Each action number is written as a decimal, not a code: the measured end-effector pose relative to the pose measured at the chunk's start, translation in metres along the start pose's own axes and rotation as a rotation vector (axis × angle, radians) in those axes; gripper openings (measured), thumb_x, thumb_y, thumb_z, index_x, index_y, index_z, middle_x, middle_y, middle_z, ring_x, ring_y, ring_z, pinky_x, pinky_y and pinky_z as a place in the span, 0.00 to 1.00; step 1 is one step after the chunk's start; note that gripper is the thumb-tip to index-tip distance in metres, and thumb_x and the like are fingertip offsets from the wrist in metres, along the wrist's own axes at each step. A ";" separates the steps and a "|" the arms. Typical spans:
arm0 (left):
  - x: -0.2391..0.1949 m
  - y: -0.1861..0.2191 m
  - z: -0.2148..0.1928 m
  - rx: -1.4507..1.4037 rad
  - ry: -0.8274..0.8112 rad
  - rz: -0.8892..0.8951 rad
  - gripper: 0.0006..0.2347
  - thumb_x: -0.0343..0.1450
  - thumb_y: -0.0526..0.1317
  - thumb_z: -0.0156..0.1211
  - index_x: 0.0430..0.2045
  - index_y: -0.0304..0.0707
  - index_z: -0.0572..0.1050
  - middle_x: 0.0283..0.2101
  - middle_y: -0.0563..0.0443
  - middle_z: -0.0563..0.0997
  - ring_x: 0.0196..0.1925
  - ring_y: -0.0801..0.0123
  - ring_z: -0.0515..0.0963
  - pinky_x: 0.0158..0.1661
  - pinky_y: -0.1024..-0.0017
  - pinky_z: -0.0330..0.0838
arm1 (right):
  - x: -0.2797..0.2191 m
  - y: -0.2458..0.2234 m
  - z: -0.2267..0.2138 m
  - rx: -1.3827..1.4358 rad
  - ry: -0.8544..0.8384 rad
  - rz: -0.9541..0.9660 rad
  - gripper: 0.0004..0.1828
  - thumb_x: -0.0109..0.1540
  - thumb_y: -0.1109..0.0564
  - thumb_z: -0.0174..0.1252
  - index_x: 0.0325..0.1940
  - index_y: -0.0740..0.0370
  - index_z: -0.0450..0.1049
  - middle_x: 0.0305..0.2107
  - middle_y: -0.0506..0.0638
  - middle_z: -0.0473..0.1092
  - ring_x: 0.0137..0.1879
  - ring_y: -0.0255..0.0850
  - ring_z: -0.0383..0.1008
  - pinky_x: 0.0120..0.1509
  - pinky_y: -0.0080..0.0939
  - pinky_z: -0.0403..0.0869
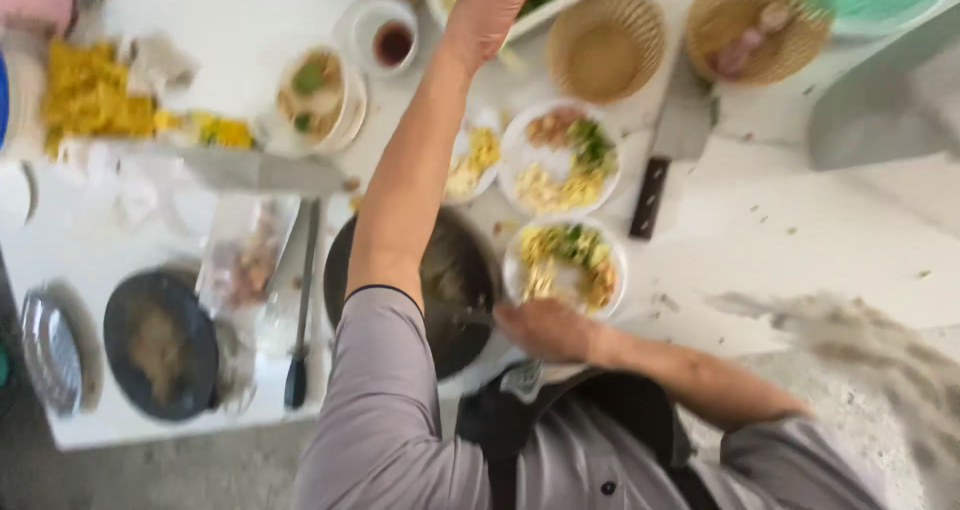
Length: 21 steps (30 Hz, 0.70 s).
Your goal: Slice a lime into small pieces on a cutting board.
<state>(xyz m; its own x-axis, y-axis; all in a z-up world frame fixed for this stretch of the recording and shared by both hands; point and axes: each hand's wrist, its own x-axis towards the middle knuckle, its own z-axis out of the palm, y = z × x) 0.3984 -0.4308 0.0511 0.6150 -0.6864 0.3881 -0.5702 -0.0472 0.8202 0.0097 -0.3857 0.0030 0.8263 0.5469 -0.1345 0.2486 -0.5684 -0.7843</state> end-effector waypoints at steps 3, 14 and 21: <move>-0.104 0.064 -0.046 -0.110 0.222 -0.416 0.06 0.70 0.37 0.68 0.31 0.30 0.81 0.32 0.53 0.81 0.35 0.70 0.76 0.39 0.63 0.76 | 0.004 -0.001 0.042 -0.162 0.203 -0.353 0.22 0.57 0.59 0.54 0.52 0.75 0.67 0.28 0.65 0.74 0.26 0.58 0.77 0.27 0.56 0.75; -0.472 0.185 -0.134 -0.600 0.745 -0.398 0.15 0.81 0.30 0.59 0.62 0.33 0.69 0.49 0.42 0.77 0.41 0.67 0.79 0.39 0.76 0.72 | 0.061 -0.042 0.047 -0.213 -0.183 0.092 0.13 0.68 0.55 0.46 0.49 0.70 0.65 0.25 0.67 0.73 0.34 0.67 0.78 0.38 0.65 0.75; -0.521 0.181 -0.091 0.199 0.733 -0.331 0.22 0.72 0.30 0.70 0.60 0.37 0.67 0.61 0.45 0.77 0.63 0.63 0.77 0.64 0.66 0.72 | 0.055 -0.106 0.024 -0.262 0.008 0.210 0.15 0.71 0.53 0.46 0.44 0.72 0.60 0.18 0.65 0.69 0.25 0.67 0.73 0.31 0.67 0.72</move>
<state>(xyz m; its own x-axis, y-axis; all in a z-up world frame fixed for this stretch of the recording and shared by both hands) 0.0238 -0.0160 0.0357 0.9278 0.0295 0.3720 -0.3409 -0.3385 0.8770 0.0166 -0.2807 0.0643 0.8769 0.3967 -0.2715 0.1927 -0.8075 -0.5576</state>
